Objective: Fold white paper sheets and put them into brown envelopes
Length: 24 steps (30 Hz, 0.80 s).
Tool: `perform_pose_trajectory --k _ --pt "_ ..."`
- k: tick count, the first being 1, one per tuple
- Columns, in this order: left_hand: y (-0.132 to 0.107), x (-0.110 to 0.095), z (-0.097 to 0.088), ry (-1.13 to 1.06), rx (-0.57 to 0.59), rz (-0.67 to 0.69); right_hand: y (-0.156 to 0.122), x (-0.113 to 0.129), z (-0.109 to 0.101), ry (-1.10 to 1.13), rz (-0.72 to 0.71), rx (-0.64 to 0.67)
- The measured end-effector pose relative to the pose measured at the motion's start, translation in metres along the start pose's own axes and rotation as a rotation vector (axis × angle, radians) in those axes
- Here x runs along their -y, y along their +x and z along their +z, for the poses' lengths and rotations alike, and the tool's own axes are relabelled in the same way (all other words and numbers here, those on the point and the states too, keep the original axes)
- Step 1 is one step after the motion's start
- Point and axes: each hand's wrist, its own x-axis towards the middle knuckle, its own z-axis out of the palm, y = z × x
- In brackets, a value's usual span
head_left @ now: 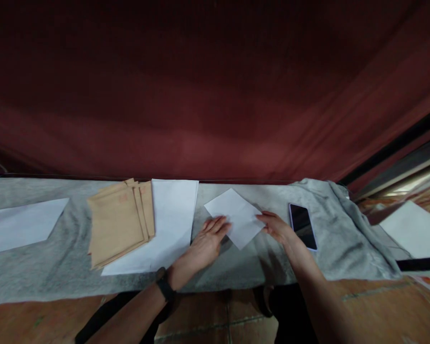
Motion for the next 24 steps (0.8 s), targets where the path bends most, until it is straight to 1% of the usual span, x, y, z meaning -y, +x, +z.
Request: perform_pose_trajectory --k 2,4,7,9,11,12,14,16,18,20,22,24 --pt "-0.003 -0.006 -0.001 -0.052 0.011 0.014 -0.008 -0.005 0.002 0.069 0.055 0.003" --pt "-0.004 -0.011 0.0 -0.075 0.004 -0.009 -0.016 -0.011 0.004 0.107 0.127 0.053" --pt "-0.001 -0.01 0.005 -0.097 -0.017 -0.032 -0.027 -0.019 0.003 0.01 0.183 0.151" --pt "0.002 -0.003 0.008 -0.152 -0.027 -0.025 -0.03 -0.021 -0.001 -0.069 0.167 0.166" --pt "0.004 0.007 0.009 -0.241 -0.038 -0.039 -0.029 -0.021 -0.009 -0.12 0.099 0.152" --pt "0.005 0.012 0.01 -0.288 -0.045 -0.05 -0.027 -0.02 -0.013 -0.15 0.042 0.143" --pt "0.004 0.021 0.01 -0.37 -0.052 -0.05 -0.021 -0.019 -0.019 -0.239 -0.115 0.113" --pt "0.001 0.028 0.01 -0.43 -0.054 -0.023 -0.017 -0.02 -0.02 -0.369 -0.292 0.108" --pt "-0.002 0.03 0.011 -0.461 -0.041 0.015 -0.014 -0.023 -0.017 -0.568 -0.473 0.158" --pt "-0.005 0.031 0.012 -0.458 -0.013 0.051 -0.014 -0.028 -0.013 -0.782 -0.608 0.24" --pt "-0.007 0.032 0.012 -0.45 0.01 0.075 -0.015 -0.031 -0.011 -0.935 -0.69 0.29" --pt "-0.008 0.033 0.011 -0.469 -0.002 0.077 -0.016 -0.033 -0.011 -0.994 -0.721 0.314"
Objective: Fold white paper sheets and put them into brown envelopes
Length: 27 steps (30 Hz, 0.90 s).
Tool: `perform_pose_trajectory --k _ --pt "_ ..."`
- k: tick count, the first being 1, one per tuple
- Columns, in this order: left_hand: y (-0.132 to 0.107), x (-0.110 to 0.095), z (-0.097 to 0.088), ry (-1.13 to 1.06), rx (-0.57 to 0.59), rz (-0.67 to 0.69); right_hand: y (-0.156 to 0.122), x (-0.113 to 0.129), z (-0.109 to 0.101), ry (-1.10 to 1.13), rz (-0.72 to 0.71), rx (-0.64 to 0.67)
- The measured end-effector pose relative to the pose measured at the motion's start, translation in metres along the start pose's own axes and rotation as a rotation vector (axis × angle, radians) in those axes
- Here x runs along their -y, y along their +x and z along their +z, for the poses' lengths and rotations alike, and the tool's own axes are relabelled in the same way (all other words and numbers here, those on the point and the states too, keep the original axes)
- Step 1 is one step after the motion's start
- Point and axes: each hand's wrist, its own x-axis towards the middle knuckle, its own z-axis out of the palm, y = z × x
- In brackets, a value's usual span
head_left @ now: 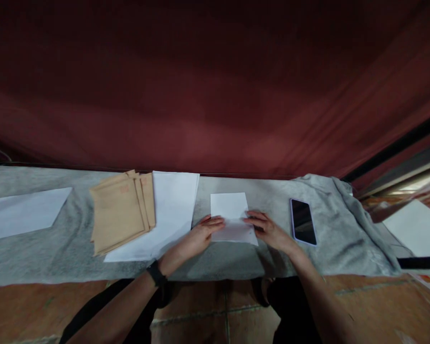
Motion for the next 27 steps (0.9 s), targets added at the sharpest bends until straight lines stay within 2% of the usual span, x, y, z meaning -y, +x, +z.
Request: perform_pose_trajectory --k 4,9,14,18,22,27 --pt "0.0 -0.001 -0.004 -0.062 -0.11 -0.071 0.001 0.001 -0.004 0.013 -0.005 -0.031" --pt "0.008 -0.006 -0.006 -0.117 -0.178 -0.261 0.012 0.009 -0.006 0.049 0.091 -0.083" --pt "0.02 -0.013 -0.005 -0.041 -0.27 -0.484 0.026 0.015 0.001 -0.099 0.181 -0.147" --pt "0.028 -0.019 -0.003 0.039 -0.329 -0.537 0.035 0.02 0.009 -0.255 0.242 -0.203" --pt "0.035 -0.02 0.0 0.083 -0.357 -0.596 0.04 0.026 0.018 -0.46 0.316 -0.216" --pt "0.042 -0.017 0.002 0.205 -0.29 -0.685 0.041 0.035 0.024 -0.606 0.414 -0.193"
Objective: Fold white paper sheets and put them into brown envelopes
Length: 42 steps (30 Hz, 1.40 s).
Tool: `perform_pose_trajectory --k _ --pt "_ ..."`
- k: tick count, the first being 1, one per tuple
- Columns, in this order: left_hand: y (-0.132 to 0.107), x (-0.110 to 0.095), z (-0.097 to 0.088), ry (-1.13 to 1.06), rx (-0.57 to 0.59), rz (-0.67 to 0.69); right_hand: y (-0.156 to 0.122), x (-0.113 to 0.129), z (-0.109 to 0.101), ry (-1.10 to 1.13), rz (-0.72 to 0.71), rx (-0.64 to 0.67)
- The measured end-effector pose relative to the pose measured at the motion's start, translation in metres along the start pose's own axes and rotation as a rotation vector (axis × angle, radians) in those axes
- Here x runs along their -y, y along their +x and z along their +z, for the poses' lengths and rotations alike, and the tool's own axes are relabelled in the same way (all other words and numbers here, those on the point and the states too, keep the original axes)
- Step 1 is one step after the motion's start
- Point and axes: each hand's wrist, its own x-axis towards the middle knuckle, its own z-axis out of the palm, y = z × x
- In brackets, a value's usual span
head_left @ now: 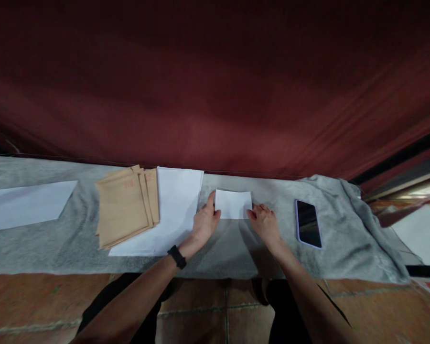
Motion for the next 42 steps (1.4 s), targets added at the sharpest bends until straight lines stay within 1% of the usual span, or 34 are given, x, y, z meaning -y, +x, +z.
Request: perform_pose_trajectory --k 2,4,5,7,9,10,11,13,15,17,22,28,34,38,40,42 --pt "0.0 0.0 0.001 0.072 -0.018 0.029 -0.001 0.002 -0.001 -0.018 0.022 -0.02" --pt "-0.001 0.0 0.003 0.147 -0.084 0.113 0.0 0.005 -0.002 -0.023 0.039 -0.081" --pt "-0.001 -0.001 0.005 0.179 -0.125 0.173 0.0 0.007 -0.001 -0.006 0.023 -0.121" --pt "-0.001 -0.003 0.013 0.219 -0.174 0.319 0.002 0.016 0.004 0.094 -0.08 -0.187" --pt "-0.001 -0.006 0.026 0.227 -0.146 0.444 0.005 0.028 0.013 0.266 -0.245 -0.2" --pt "0.0 -0.008 0.033 0.225 -0.112 0.479 0.006 0.036 0.019 0.351 -0.313 -0.179" --pt "0.0 -0.009 0.04 0.224 -0.078 0.486 0.006 0.042 0.024 0.41 -0.352 -0.151" --pt "0.001 -0.011 0.05 0.226 -0.033 0.466 0.007 0.053 0.034 0.444 -0.378 -0.108" --pt "0.001 -0.012 0.054 0.233 -0.024 0.454 0.007 0.059 0.04 0.408 -0.362 -0.078" --pt "0.0 -0.011 0.052 0.252 -0.025 0.443 0.007 0.058 0.042 0.341 -0.35 -0.064" --pt "0.0 -0.007 0.045 0.293 -0.016 0.376 0.004 0.048 0.042 0.19 -0.355 -0.099" --pt "-0.002 0.003 0.036 0.288 -0.052 0.363 0.004 0.029 0.046 0.119 -0.333 -0.151" --pt "-0.003 0.011 0.026 0.301 -0.041 0.315 0.003 0.006 0.043 0.077 -0.265 -0.164" --pt "-0.003 0.015 0.023 0.311 -0.047 0.308 0.001 -0.009 0.038 0.056 -0.209 -0.136" --pt "-0.005 0.016 0.021 0.319 -0.075 0.296 0.001 -0.012 0.034 0.051 -0.174 -0.142" --pt "-0.009 0.014 0.019 0.331 -0.087 0.336 -0.001 -0.01 0.029 0.055 -0.153 -0.177"
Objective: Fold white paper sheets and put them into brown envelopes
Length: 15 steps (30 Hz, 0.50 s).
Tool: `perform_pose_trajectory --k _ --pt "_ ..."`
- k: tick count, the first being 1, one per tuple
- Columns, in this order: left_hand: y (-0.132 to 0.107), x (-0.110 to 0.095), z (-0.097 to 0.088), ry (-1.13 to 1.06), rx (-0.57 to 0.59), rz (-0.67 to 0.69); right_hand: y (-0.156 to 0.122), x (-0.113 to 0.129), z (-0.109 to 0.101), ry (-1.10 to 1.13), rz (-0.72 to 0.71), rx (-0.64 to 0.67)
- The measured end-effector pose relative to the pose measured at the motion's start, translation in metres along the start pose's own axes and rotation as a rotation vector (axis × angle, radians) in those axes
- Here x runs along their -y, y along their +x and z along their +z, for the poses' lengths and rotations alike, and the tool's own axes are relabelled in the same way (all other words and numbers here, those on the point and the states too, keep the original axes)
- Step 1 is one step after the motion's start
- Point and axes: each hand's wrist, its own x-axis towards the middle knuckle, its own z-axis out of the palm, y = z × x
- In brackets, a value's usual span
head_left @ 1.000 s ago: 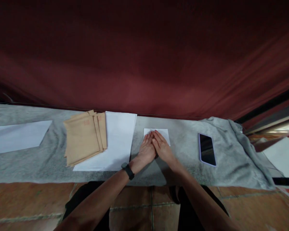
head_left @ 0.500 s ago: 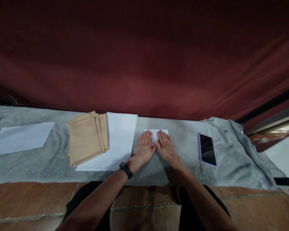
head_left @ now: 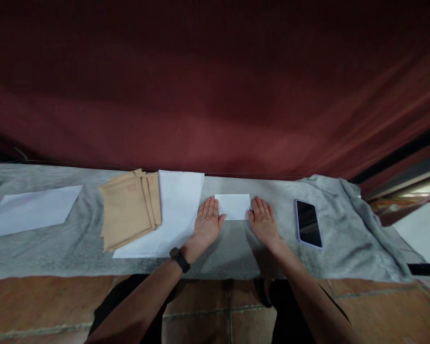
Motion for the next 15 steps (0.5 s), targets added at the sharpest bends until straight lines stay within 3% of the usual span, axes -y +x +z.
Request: perform_pose_trajectory --k 2,5,8,15 --pt "-0.002 -0.004 -0.003 0.002 0.033 0.125 0.0 0.007 -0.005 0.028 -0.042 -0.014" --pt "-0.004 -0.012 -0.006 0.011 0.121 0.268 -0.001 0.02 -0.009 0.1 -0.191 0.077" --pt "-0.002 -0.016 -0.006 0.011 0.145 0.266 -0.001 0.025 -0.012 0.127 -0.259 0.163" --pt "0.005 -0.02 -0.011 -0.043 0.138 0.275 0.004 0.026 -0.019 0.084 -0.345 0.176"
